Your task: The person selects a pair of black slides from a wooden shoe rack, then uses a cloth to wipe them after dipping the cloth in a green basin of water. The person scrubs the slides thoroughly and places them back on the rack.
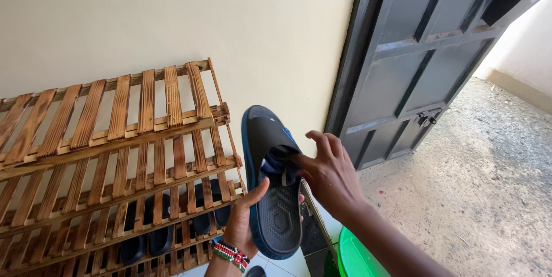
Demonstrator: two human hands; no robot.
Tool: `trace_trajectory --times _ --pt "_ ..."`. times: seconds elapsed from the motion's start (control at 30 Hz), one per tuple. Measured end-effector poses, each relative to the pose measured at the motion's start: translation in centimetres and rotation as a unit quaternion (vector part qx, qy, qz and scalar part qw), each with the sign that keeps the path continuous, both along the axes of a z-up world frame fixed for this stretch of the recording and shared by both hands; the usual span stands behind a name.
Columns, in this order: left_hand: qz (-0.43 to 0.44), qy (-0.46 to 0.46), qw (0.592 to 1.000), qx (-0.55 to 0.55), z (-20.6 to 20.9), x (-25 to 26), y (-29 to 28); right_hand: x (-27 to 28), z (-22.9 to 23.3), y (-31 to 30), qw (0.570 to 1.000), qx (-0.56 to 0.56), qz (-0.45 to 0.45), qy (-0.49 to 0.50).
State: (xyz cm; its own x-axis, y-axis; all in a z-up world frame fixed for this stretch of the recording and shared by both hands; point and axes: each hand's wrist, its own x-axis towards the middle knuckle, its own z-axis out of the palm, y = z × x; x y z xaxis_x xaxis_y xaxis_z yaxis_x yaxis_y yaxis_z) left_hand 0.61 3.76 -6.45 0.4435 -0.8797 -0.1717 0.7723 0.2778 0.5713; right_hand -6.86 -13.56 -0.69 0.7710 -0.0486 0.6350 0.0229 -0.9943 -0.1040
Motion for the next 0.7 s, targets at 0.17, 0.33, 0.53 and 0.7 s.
trace_trajectory --times 0.17,0.33,0.53,0.7 --pt "0.108 0.032 0.993 -0.029 -0.8 -0.3 -0.3 -1.5 0.0 3.3 0.989 0.124 0.044 0.065" --pt "0.151 0.057 0.987 -0.011 -0.3 0.9 0.8 -4.3 2.3 3.9 0.938 0.244 0.208 0.134" --pt "0.118 0.001 0.993 -0.019 -1.4 -0.1 -0.2 0.7 -2.6 3.2 0.972 0.147 0.134 0.127" --pt "-0.018 -0.046 0.999 0.016 -1.7 -1.4 -0.3 6.4 -4.5 -0.6 0.845 0.452 0.048 0.280"
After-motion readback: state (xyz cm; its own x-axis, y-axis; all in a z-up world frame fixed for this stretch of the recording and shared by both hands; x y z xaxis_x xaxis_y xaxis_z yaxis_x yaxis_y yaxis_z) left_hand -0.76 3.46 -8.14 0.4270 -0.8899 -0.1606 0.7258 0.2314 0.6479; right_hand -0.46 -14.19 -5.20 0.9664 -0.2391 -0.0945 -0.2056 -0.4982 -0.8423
